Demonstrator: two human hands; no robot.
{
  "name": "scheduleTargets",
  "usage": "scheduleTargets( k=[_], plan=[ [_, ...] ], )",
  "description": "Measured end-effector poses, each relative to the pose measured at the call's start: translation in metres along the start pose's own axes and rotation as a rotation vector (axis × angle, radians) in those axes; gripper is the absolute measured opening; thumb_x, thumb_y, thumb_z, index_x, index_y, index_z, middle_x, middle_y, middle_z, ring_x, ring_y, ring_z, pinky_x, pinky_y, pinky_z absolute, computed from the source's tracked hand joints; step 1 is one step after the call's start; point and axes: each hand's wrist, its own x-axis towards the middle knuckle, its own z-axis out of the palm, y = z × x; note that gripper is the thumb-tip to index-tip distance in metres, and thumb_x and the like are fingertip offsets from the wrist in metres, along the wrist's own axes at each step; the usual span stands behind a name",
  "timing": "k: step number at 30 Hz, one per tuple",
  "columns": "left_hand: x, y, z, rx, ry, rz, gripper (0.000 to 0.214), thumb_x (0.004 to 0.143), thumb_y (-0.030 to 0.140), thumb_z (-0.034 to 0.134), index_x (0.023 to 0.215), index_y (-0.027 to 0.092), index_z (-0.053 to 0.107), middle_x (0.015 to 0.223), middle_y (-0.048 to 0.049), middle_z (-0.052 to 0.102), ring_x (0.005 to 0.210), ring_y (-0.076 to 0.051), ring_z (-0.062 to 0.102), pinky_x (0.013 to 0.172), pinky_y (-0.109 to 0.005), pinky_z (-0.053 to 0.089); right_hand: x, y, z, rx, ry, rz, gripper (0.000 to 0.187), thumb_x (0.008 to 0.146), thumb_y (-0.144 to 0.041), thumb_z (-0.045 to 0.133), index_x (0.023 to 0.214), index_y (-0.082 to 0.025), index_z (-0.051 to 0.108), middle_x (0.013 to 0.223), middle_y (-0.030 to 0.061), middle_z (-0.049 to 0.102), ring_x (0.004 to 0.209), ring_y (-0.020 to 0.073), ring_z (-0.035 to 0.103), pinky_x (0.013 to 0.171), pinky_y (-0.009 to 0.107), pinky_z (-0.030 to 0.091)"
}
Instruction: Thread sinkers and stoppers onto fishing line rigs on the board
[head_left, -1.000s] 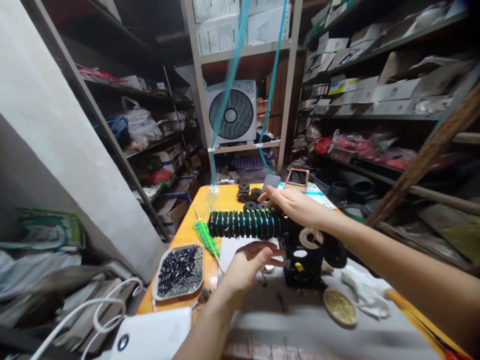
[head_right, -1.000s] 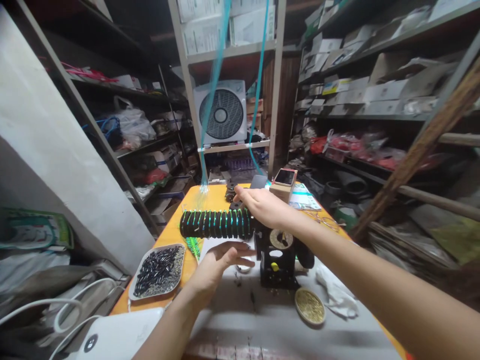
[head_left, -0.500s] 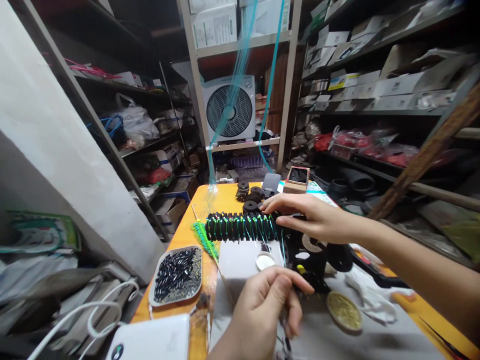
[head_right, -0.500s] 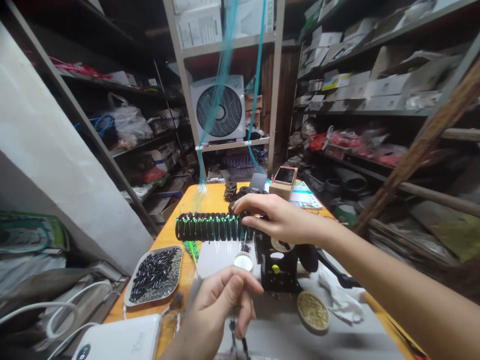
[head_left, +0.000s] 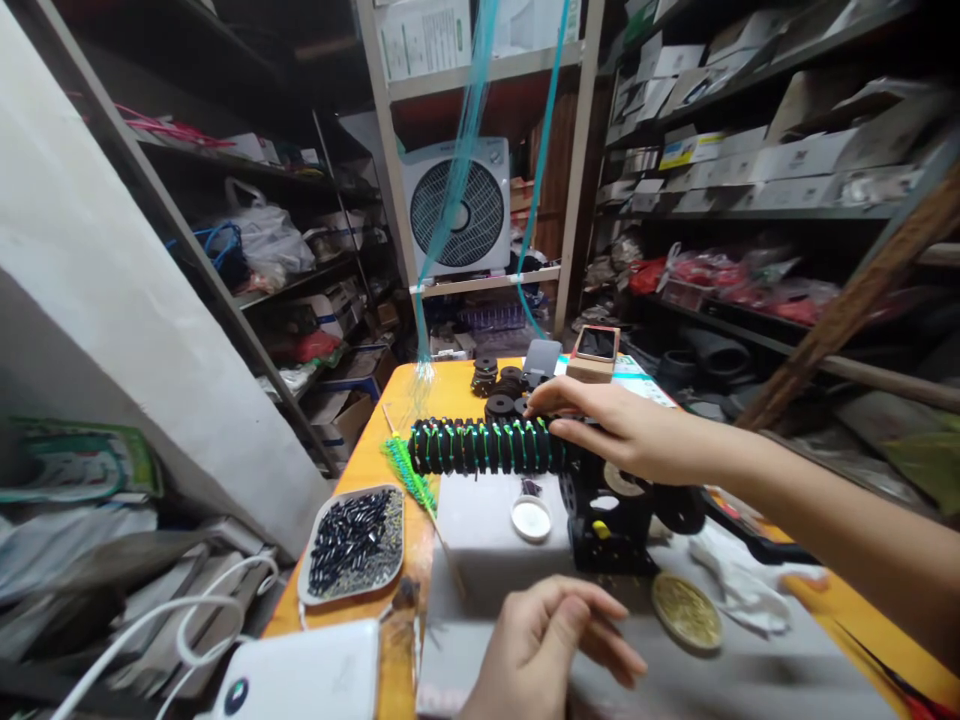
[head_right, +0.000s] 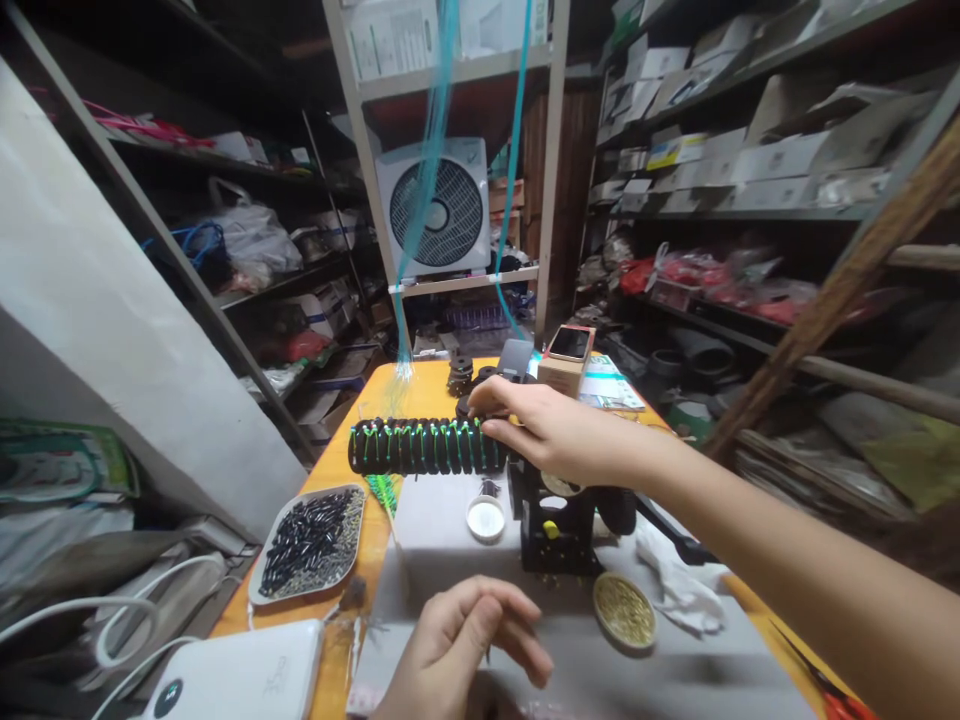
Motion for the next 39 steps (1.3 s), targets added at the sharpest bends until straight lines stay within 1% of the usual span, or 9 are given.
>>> scheduleTargets(
  k=[12, 15, 18, 19, 22, 25, 33, 37, 39],
  plan=[
    [0.021, 0.029, -0.011, 0.200, 0.030, 0.069, 0.045, 0.093, 0.053, 0.057, 0.109, 0.014, 0.072, 0.100, -0.0139, 0.074, 0.098, -0.026, 0.067, 0.094, -0.039, 0.048, 0.045, 0.024, -0.018, 0.085, -0.360, 0.125, 0.035, 0.098, -0.046, 0.053, 0.106, -0.016, 0.067, 0.109, 0.0084, 0.070, 0.098, 0.0203, 0.067, 0.089, 0.043, 0.055],
    [0.012, 0.021, -0.019, 0.333, 0.272, 0.129, 0.047, 0.091, 0.043, 0.063, 0.132, 0.019, 0.056, 0.130, -0.0143, 0.063, 0.121, -0.027, 0.056, 0.106, -0.038, 0.038, 0.047, 0.026, -0.018, 0.075, -0.392, 0.153, 0.031, 0.099, -0.043, 0.054, 0.106, -0.015, 0.067, 0.108, 0.0077, 0.069, 0.095, 0.0190, 0.067, 0.086, 0.040, 0.056],
    [0.001, 0.025, -0.035, 0.764, 0.658, 0.506, 0.028, 0.096, 0.030, 0.055, 0.122, 0.021, 0.048, 0.103, -0.0100, 0.065, 0.093, -0.022, 0.063, 0.082, -0.032, 0.049, 0.047, 0.023, -0.017, 0.056, -0.385, 0.167, 0.028, 0.099, -0.040, 0.054, 0.107, -0.016, 0.066, 0.109, 0.0074, 0.069, 0.096, 0.0188, 0.067, 0.086, 0.040, 0.055],
    [0.001, 0.032, -0.041, 0.973, 0.687, 0.754, 0.019, 0.095, 0.022, 0.052, 0.114, 0.021, 0.047, 0.092, -0.0072, 0.061, 0.082, -0.020, 0.062, 0.075, -0.031, 0.049, 0.046, 0.022, -0.017, 0.047, -0.375, 0.166, 0.027, 0.099, -0.039, 0.054, 0.107, -0.016, 0.067, 0.110, 0.0074, 0.069, 0.097, 0.0190, 0.067, 0.088, 0.041, 0.055],
    [0.016, 0.071, -0.055, 1.152, 0.606, 0.980, 0.020, 0.089, 0.020, 0.055, 0.106, 0.026, 0.047, 0.097, -0.0057, 0.061, 0.099, -0.024, 0.059, 0.094, -0.038, 0.045, 0.048, 0.017, -0.012, 0.006, -0.313, 0.159, 0.024, 0.099, -0.037, 0.055, 0.105, -0.017, 0.067, 0.112, 0.0074, 0.069, 0.102, 0.0194, 0.066, 0.093, 0.042, 0.053],
    [0.048, 0.115, -0.055, 1.350, 0.464, 0.910, 0.028, 0.092, 0.018, 0.045, 0.118, 0.023, 0.054, 0.119, -0.0112, 0.064, 0.118, -0.027, 0.056, 0.103, -0.043, 0.040, 0.049, 0.013, -0.008, -0.048, -0.198, 0.155, 0.023, 0.098, -0.036, 0.056, 0.106, -0.017, 0.067, 0.106, 0.0066, 0.070, 0.093, 0.0173, 0.067, 0.088, 0.040, 0.055],
    [0.081, 0.151, -0.038, 1.690, 0.348, 0.405, 0.035, 0.099, 0.029, 0.033, 0.116, 0.022, 0.063, 0.086, -0.0113, 0.075, 0.077, -0.032, 0.071, 0.070, -0.039, 0.049, -0.005, -0.032, 0.005, -0.281, 0.411, 0.148, 0.023, 0.099, -0.029, 0.044, 0.106, -0.017, 0.062, 0.108, 0.0119, 0.069, 0.101, 0.0247, 0.063, 0.088, 0.039, 0.048],
    [0.082, 0.158, -0.037, 1.711, 0.318, 0.296, 0.038, 0.100, 0.030, 0.030, 0.119, 0.023, 0.062, 0.097, -0.0120, 0.077, 0.088, -0.034, 0.072, 0.075, -0.042, 0.049, -0.046, -0.054, 0.047, -0.302, 0.426, 0.202, 0.032, 0.099, -0.040, 0.045, 0.081, -0.022, 0.063, 0.069, 0.0052, 0.068, 0.060, 0.0206, 0.062, 0.058, 0.034, 0.043],
    [0.086, 0.162, -0.038, 1.701, 0.304, 0.259, 0.038, 0.101, 0.031, 0.029, 0.120, 0.023, 0.062, 0.103, -0.0125, 0.076, 0.094, -0.033, 0.071, 0.079, -0.044, 0.050, -0.056, -0.055, 0.071, -0.286, 0.423, 0.229, 0.025, 0.098, -0.038, 0.048, 0.093, -0.021, 0.066, 0.074, 0.0047, 0.073, 0.062, 0.0213, 0.067, 0.057, 0.033, 0.046]
  ],
)
